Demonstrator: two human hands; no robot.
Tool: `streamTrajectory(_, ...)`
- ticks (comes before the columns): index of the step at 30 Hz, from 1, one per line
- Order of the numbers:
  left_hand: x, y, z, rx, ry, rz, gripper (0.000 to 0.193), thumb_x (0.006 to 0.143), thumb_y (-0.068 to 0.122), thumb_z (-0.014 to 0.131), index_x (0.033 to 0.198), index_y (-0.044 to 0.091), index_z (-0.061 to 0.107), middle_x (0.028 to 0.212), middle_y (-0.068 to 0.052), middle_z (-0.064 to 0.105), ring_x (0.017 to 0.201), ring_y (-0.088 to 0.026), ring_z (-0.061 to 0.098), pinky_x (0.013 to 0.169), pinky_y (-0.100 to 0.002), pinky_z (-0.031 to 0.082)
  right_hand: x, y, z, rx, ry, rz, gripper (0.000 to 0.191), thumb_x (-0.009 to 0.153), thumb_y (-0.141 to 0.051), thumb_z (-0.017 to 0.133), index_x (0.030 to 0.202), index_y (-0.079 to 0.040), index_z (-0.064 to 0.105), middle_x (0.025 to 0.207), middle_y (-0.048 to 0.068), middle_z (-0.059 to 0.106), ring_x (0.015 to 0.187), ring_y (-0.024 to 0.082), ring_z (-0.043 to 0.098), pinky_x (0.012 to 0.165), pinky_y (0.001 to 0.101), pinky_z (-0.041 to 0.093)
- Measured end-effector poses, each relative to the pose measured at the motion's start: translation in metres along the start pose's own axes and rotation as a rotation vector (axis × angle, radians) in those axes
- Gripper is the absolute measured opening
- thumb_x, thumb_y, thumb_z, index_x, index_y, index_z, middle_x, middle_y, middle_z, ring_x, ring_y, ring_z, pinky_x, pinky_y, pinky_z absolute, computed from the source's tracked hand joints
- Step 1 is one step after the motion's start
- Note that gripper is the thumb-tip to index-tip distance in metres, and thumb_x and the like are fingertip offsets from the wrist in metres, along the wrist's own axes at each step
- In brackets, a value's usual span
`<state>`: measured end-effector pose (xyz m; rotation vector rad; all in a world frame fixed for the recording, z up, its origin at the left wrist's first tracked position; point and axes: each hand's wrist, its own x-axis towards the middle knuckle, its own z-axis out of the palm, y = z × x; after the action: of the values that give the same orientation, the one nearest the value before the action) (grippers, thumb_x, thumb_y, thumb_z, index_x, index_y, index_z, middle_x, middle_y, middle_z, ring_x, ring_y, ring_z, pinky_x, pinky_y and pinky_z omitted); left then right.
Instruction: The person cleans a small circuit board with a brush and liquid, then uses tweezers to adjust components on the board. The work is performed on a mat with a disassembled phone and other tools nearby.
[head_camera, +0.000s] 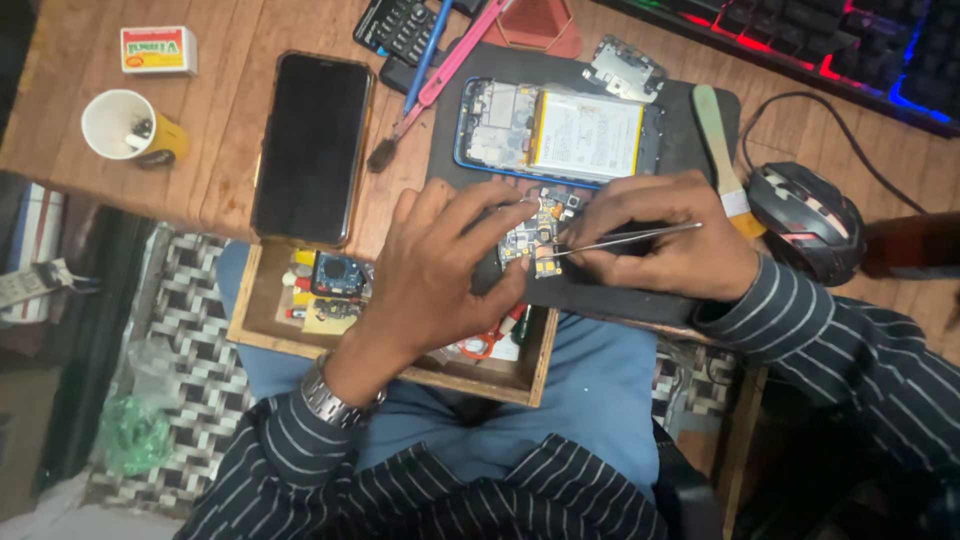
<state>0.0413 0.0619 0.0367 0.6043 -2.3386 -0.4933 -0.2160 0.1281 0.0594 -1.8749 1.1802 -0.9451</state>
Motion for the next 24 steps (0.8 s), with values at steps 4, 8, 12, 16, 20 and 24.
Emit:
streamTrajectory(4, 0.0069, -0.0015, 0.0037, 0.002, -0.008, 0.03, 0.045, 0.087, 0.025, 0.076, 0.129, 0.01, 0.067, 0.128, -0.004, 0.063, 0.098, -0.027, 0.055, 0.084, -0.043, 0.04, 0.0, 0.002, -0.0074, -0.049, 0.011, -0.009, 0.011, 0.083, -0.002, 0.08, 0.092, 0.0, 0.075, 0.093, 0.01, 0.077, 0.09, 0.02, 0.077, 0.083, 0.0308, 0.061)
streamTrajectory(8, 0.0101, -0.0031, 0.0043, 0.003, -0.026, 0.018, 0.045, 0.086, 0.025, 0.075, 0.129, 0.011, 0.067, 0.128, -0.003, 0.063, 0.098, -0.027, 0.055, 0.084, -0.042, 0.04, 0.0021, 0.0038, -0.0081, -0.02, 0.004, -0.002, 0.012, 0.082, -0.001, 0.08, 0.092, 0.0, 0.075, 0.091, 0.01, 0.077, 0.089, 0.02, 0.077, 0.082, 0.0309, 0.061)
streamTrajectory(12, 0.01, -0.0035, 0.0032, -0.007, -0.035, 0.013, 0.046, 0.086, 0.025, 0.075, 0.128, 0.01, 0.067, 0.126, -0.003, 0.064, 0.096, -0.026, 0.055, 0.083, -0.042, 0.039, 0.0032, 0.0021, -0.0061, -0.024, 0.009, 0.004, 0.012, 0.082, -0.001, 0.08, 0.092, 0.001, 0.075, 0.091, 0.01, 0.077, 0.089, 0.02, 0.077, 0.083, 0.0306, 0.062)
streamTrajectory(16, 0.0093, -0.0032, 0.0023, -0.01, -0.031, 0.012, 0.045, 0.086, 0.025, 0.076, 0.128, 0.01, 0.067, 0.125, -0.003, 0.064, 0.096, -0.026, 0.055, 0.083, -0.042, 0.039, 0.0038, -0.0006, -0.0047, -0.02, 0.003, 0.01, 0.011, 0.082, 0.0, 0.08, 0.091, 0.001, 0.075, 0.09, 0.01, 0.077, 0.088, 0.019, 0.077, 0.083, 0.0303, 0.062)
streamTrajectory(20, 0.0095, -0.002, 0.0026, -0.009, -0.027, 0.012, 0.045, 0.086, 0.025, 0.075, 0.128, 0.01, 0.067, 0.126, -0.003, 0.064, 0.096, -0.026, 0.055, 0.083, -0.042, 0.039, 0.0042, -0.0021, -0.0049, -0.044, 0.006, 0.01, 0.012, 0.081, 0.0, 0.08, 0.092, 0.001, 0.075, 0.09, 0.01, 0.077, 0.086, 0.018, 0.076, 0.08, 0.0297, 0.061)
streamTrajectory(24, 0.0106, -0.0004, 0.0034, 0.007, -0.03, 0.012, 0.045, 0.086, 0.026, 0.076, 0.127, 0.011, 0.068, 0.125, -0.003, 0.064, 0.096, -0.027, 0.055, 0.083, -0.043, 0.04, 0.0033, -0.0031, -0.0064, -0.046, 0.005, 0.01, 0.012, 0.081, 0.0, 0.08, 0.091, 0.001, 0.075, 0.09, 0.009, 0.077, 0.086, 0.018, 0.076, 0.08, 0.0298, 0.062)
